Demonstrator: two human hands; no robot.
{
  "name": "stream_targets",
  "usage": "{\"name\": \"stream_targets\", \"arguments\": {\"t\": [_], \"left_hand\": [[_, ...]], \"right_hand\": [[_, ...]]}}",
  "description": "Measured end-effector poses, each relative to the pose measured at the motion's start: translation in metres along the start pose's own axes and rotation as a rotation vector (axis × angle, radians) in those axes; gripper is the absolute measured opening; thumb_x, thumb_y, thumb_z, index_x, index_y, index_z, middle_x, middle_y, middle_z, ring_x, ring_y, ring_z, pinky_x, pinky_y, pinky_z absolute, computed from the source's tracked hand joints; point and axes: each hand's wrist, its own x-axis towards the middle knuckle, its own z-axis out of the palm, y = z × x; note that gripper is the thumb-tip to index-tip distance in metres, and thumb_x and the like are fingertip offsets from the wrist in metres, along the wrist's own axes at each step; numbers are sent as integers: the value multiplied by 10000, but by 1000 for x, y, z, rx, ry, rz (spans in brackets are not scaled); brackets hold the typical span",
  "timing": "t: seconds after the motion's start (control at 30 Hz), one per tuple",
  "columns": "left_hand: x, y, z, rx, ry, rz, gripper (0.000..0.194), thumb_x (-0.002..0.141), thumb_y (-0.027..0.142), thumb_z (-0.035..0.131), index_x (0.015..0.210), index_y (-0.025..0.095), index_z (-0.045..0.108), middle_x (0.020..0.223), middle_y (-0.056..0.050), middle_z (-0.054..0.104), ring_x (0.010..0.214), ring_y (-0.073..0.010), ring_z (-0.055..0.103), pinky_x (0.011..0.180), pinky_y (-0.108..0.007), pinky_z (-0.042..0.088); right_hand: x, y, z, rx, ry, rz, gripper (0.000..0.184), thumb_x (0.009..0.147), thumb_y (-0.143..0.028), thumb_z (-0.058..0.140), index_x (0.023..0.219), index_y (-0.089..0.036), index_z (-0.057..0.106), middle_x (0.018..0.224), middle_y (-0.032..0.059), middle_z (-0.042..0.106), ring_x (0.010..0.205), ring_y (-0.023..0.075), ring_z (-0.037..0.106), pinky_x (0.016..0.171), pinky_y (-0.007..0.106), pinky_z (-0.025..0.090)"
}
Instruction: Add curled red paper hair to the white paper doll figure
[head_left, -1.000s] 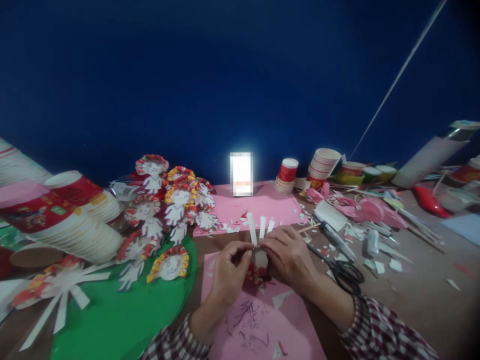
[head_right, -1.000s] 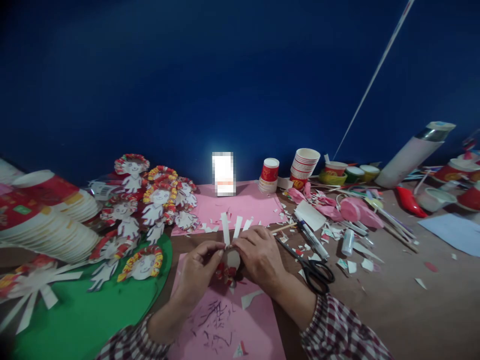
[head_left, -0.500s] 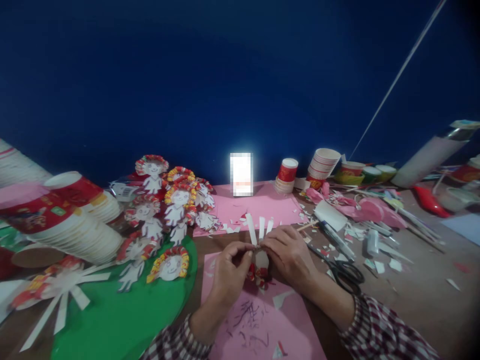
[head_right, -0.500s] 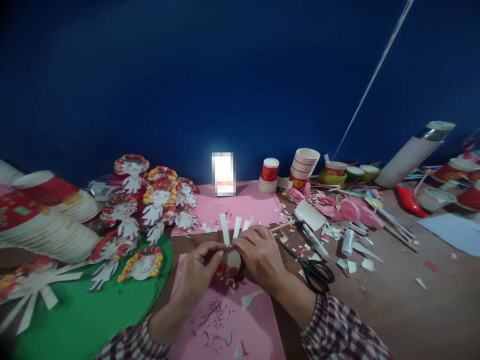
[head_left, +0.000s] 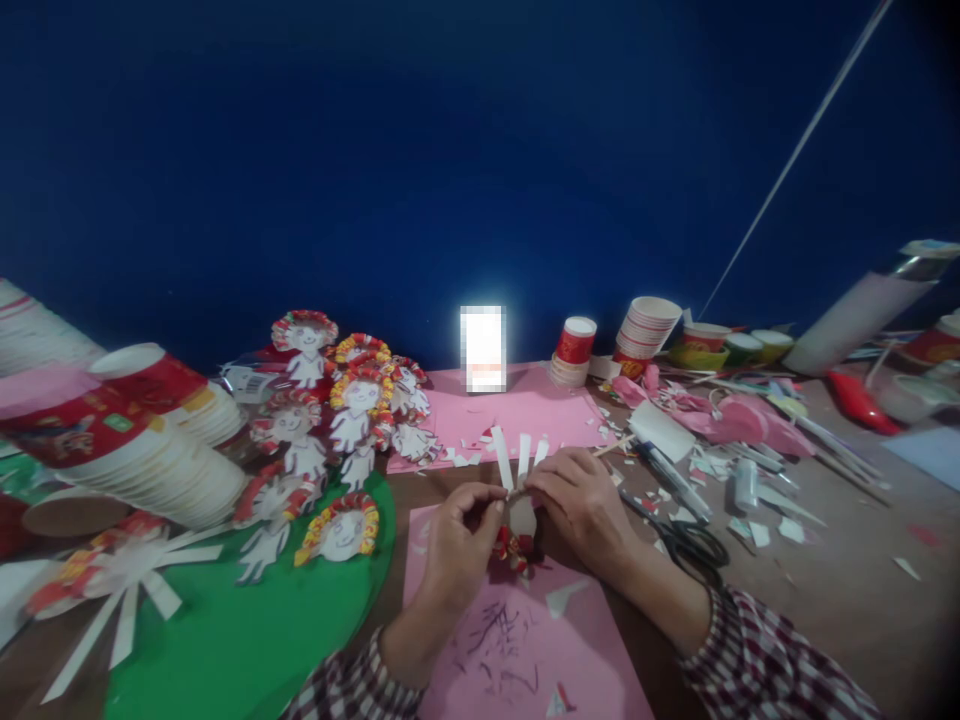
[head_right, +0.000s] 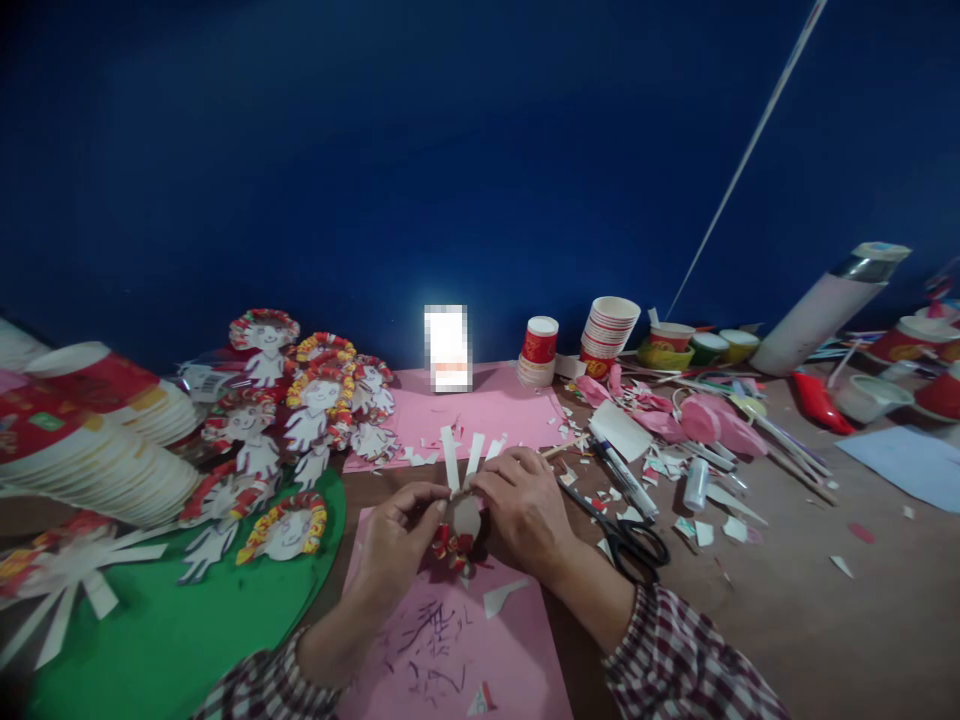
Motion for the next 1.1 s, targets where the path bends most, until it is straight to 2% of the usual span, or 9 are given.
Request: {"name": "stream_targets", "arguments": {"t": [0.13,0.23,0.33,0.4,0.53,0.6,0.7,0.97,1.1], "left_hand": [[-2,9,-2,9,31,-34,118,735,191,586,801,161,680,784,-53,689,698,-154,623,643,-245,497],[-2,16,-4,9,42,-76,123,727,205,598,795,152,686,752,-49,685,636,-139,608,604,-232,488],[-1,15,-3,-69,54,-128,144,719,225,613,814,142,681,754,-53,686,624,-135,604,581,-223,479],[1,10,-2,-161,65,-165,165,705,234,635,834,139,674,769,-54,688,652,-136,609,593,-217,475],[4,2,0,-429,74,-219,213,690,259,677,867,144,654,787,-38,674,690,-122,603,623,-206,471],[5,2,1,-548,65,-256,239,679,256,698,883,144,644,786,-28,664,684,-109,597,626,-200,470],[5,5,0,-667,60,-303,278,645,239,734,888,143,638,762,-12,648,661,-93,588,620,-188,467],[4,11,-1,-726,53,-361,323,585,232,779,864,140,647,752,-4,646,642,-82,586,601,-174,470],[3,14,-1,-700,47,-366,340,578,256,782,868,134,652,767,-19,651,643,-91,592,587,-177,473]], "right_hand": [[1,5,-1,-23,11,9,154,893,-188,483,898,-213,636,909,35,623,899,193,480,820,343,384],[2,13,-2,-89,69,19,157,887,-186,487,902,-211,641,948,45,622,939,200,487,835,347,395],[1,17,-3,-147,136,3,149,875,-203,503,964,-202,622,1024,62,613,996,224,486,871,375,393],[0,14,-5,-161,156,-4,167,886,-184,470,982,-186,607,976,67,620,960,215,506,849,360,410],[-2,-2,-12,-146,135,-74,186,907,-229,449,1028,-185,583,928,66,626,856,177,559,731,287,445],[-3,-8,-13,-128,85,-77,208,901,-286,477,1058,-187,570,922,66,626,806,164,576,676,263,447],[-6,-10,-10,-63,-17,-75,277,919,-236,416,1176,-211,516,801,34,613,674,132,569,605,235,432],[-8,-9,-6,77,-114,-68,380,908,-195,371,1283,-211,430,846,39,629,718,139,599,636,245,475],[-9,-9,-7,96,-109,-79,394,902,-200,382,1293,-222,430,971,55,636,783,144,609,669,257,492]]}}
